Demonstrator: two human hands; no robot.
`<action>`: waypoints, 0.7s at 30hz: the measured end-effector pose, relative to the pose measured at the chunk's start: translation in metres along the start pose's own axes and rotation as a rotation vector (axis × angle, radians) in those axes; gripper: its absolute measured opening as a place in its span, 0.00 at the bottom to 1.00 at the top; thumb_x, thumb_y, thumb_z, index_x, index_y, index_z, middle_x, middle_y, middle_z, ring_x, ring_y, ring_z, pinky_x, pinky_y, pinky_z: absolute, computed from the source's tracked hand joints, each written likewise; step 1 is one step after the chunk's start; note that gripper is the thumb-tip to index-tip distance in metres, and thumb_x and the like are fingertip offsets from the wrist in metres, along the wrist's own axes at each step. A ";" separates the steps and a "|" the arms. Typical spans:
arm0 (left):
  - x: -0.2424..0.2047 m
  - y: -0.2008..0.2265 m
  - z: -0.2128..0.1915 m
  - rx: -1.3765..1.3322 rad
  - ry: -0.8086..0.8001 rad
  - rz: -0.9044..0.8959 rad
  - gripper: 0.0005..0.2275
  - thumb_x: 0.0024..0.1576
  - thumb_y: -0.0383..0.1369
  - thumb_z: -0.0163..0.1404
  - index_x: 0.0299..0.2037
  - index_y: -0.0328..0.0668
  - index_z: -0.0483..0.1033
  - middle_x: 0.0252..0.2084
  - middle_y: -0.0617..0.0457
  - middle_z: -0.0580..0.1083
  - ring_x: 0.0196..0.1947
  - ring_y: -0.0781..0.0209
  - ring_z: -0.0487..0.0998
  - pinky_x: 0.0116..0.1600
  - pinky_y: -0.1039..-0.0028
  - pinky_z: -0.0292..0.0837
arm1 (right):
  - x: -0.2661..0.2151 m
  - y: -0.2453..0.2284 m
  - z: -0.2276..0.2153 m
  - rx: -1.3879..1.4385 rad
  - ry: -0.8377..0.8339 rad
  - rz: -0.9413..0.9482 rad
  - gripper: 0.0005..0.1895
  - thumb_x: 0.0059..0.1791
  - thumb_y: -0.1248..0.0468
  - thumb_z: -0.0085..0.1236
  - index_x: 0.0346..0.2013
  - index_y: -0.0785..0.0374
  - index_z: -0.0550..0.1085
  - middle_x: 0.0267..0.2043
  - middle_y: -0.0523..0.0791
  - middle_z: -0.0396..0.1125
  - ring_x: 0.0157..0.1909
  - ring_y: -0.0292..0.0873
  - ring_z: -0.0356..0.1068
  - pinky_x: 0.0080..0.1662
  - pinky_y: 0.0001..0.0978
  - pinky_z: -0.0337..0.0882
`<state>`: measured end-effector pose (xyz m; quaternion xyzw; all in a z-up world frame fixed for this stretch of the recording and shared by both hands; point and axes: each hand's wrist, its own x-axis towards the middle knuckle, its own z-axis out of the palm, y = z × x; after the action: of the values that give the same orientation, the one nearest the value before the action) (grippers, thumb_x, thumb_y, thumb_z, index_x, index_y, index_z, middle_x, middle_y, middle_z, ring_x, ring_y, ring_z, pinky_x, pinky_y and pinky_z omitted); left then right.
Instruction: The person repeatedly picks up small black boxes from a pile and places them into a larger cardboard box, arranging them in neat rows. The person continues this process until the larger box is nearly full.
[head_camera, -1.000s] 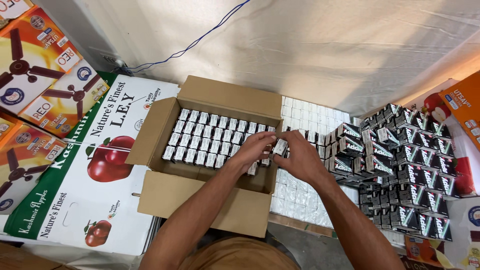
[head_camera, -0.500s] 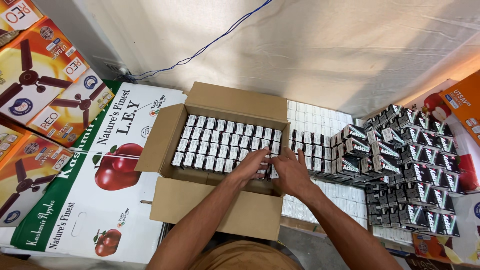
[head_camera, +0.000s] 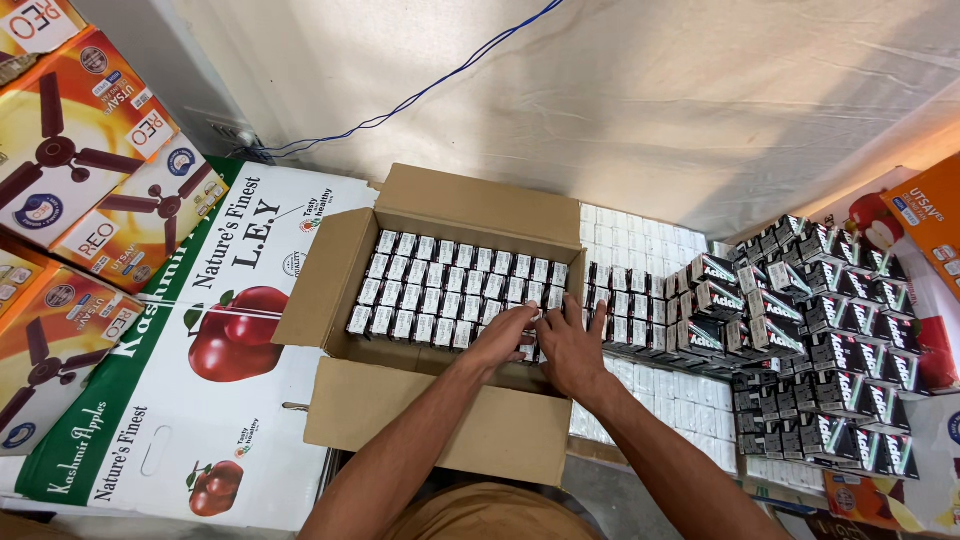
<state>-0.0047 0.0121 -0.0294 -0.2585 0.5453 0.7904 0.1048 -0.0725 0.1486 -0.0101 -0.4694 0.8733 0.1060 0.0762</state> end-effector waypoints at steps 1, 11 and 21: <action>0.001 0.000 0.000 -0.001 0.000 0.000 0.34 0.64 0.61 0.42 0.70 0.41 0.63 0.68 0.31 0.62 0.68 0.32 0.63 0.67 0.41 0.60 | 0.001 0.001 0.001 -0.001 0.000 -0.001 0.32 0.39 0.57 0.72 0.55 0.58 0.70 0.55 0.47 0.61 0.74 0.63 0.45 0.64 0.86 0.42; 0.018 -0.022 -0.002 -0.035 0.044 0.036 0.32 0.63 0.60 0.47 0.67 0.42 0.67 0.63 0.34 0.67 0.64 0.35 0.68 0.63 0.40 0.63 | -0.010 0.003 -0.002 0.033 0.020 -0.007 0.32 0.40 0.53 0.72 0.55 0.56 0.69 0.53 0.48 0.62 0.75 0.63 0.44 0.64 0.86 0.43; 0.024 0.001 0.045 0.000 0.075 0.258 0.14 0.68 0.36 0.43 0.56 0.39 0.78 0.50 0.41 0.77 0.54 0.50 0.77 0.56 0.61 0.75 | -0.041 0.067 0.013 0.536 0.381 0.128 0.17 0.51 0.50 0.58 0.53 0.45 0.74 0.47 0.40 0.70 0.57 0.48 0.71 0.54 0.50 0.71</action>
<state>-0.0386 0.0497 -0.0286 -0.2157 0.5774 0.7872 -0.0182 -0.1051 0.2210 -0.0055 -0.3881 0.8964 -0.2127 0.0253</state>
